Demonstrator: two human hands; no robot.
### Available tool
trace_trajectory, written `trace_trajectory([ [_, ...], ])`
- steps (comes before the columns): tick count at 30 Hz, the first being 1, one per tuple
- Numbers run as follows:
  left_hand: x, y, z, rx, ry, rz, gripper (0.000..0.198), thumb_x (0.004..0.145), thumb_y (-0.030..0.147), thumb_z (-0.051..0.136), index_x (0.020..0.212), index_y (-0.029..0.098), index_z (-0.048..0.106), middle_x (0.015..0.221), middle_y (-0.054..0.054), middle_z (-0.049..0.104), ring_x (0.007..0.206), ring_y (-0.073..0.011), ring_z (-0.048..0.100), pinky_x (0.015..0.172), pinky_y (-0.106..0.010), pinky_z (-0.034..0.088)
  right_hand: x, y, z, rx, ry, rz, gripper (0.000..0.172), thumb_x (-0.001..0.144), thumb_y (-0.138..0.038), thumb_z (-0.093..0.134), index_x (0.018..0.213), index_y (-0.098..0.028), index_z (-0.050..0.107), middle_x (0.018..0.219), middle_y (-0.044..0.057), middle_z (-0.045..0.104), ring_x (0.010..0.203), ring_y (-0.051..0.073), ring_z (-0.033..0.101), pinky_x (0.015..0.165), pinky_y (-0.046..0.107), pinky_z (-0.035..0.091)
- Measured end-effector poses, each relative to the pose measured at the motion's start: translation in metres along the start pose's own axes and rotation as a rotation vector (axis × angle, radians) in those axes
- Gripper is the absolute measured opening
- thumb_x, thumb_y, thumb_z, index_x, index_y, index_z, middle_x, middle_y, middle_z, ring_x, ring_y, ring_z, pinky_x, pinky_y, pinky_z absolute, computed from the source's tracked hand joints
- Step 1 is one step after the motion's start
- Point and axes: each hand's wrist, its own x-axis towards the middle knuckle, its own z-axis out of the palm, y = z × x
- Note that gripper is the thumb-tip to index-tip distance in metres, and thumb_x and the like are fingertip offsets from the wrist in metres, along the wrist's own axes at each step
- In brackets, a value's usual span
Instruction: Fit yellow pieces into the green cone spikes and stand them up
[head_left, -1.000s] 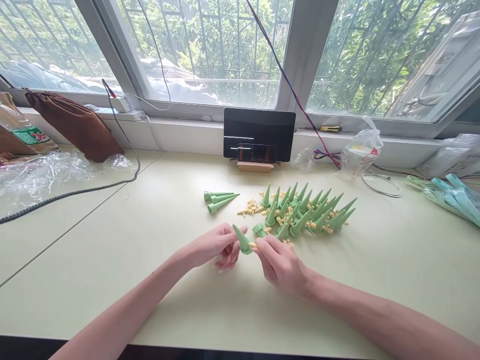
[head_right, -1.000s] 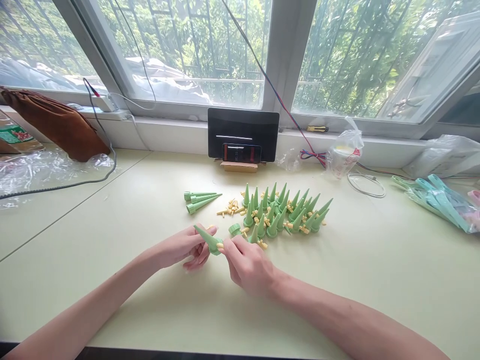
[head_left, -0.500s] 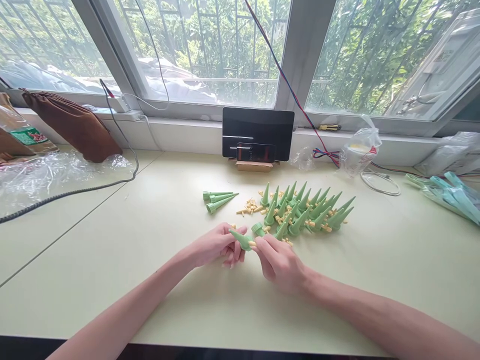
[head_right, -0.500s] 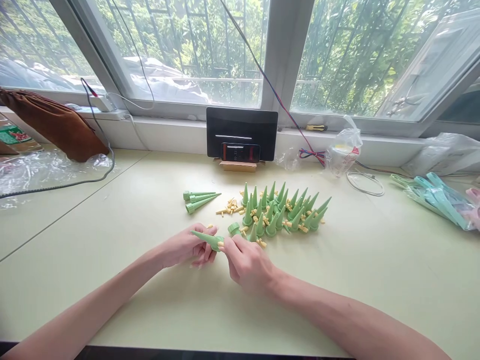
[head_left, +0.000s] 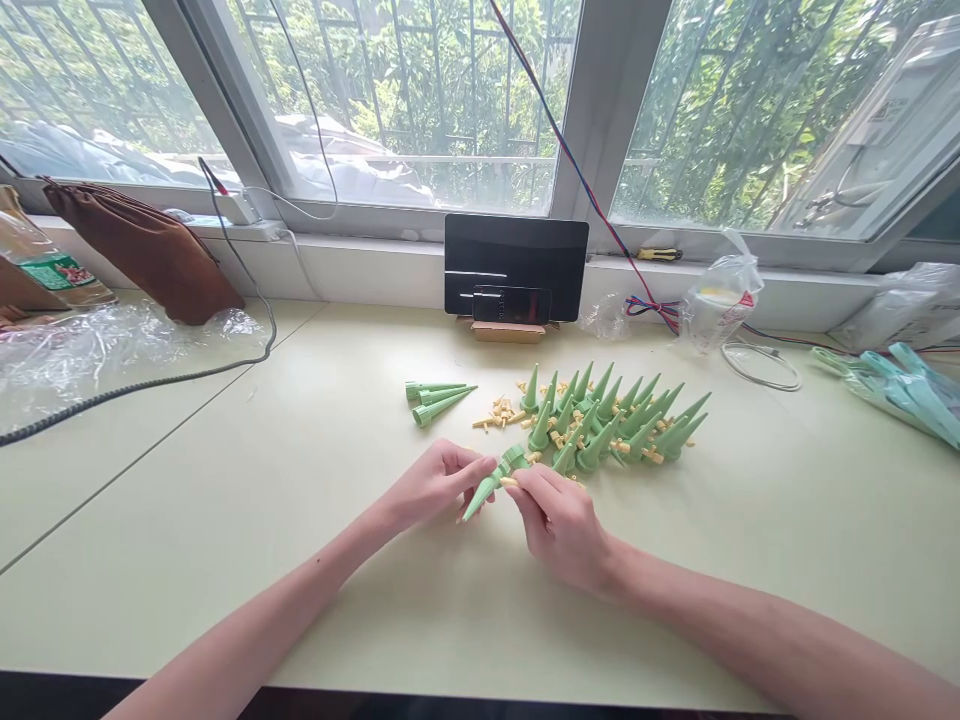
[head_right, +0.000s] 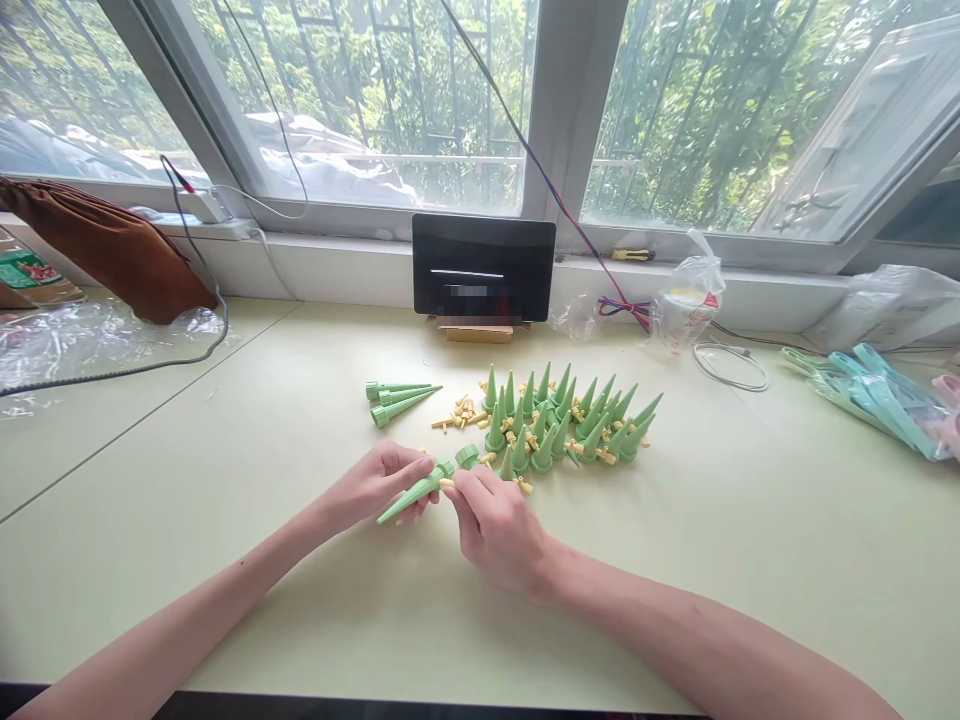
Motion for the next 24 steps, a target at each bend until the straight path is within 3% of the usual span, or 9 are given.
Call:
trace_trajectory([
  [5,0.001,-0.002,0.001,0.095,0.075,0.179,0.051,0.095,0.049,0.054,0.061,0.013,0.063,0.058,-0.001,0.055,0.054,-0.0105,0.051,0.054,-0.021,0.042,0.003,0.000,0.001,0.086,0.037,0.054,0.023,0.101,-0.015,0.044,0.080,-0.019,0.051,0.068,-0.001,0.045,0.058,0.011,0.036,0.055,0.024,0.031],
  [9,0.001,0.000,0.002,0.124,0.124,0.242,0.046,0.093,0.042,0.059,0.056,0.013,0.059,0.064,-0.001,0.051,0.056,-0.0103,0.051,0.053,-0.021,0.045,0.005,-0.002,0.000,0.133,0.040,0.123,0.024,0.101,-0.017,0.046,0.077,-0.019,0.051,0.065,-0.002,0.046,0.057,0.011,0.038,0.054,0.023,0.031],
  [16,0.002,0.000,0.004,0.237,0.193,0.287,0.030,0.090,0.031,0.062,0.068,0.012,0.071,0.075,-0.006,0.061,0.062,-0.0124,0.057,0.054,-0.022,0.049,0.007,-0.008,-0.002,0.287,-0.031,0.357,0.030,0.100,-0.027,0.047,0.071,-0.019,0.049,0.062,-0.003,0.045,0.053,0.010,0.037,0.049,0.023,0.029],
  [24,0.002,0.001,0.006,0.283,0.243,0.421,0.023,0.088,0.020,0.064,0.067,0.015,0.071,0.088,-0.006,0.068,0.069,-0.0116,0.061,0.057,-0.020,0.051,0.008,-0.014,-0.003,0.439,-0.043,0.528,0.032,0.100,-0.035,0.050,0.073,-0.018,0.054,0.057,-0.003,0.047,0.049,0.009,0.038,0.047,0.023,0.030],
])
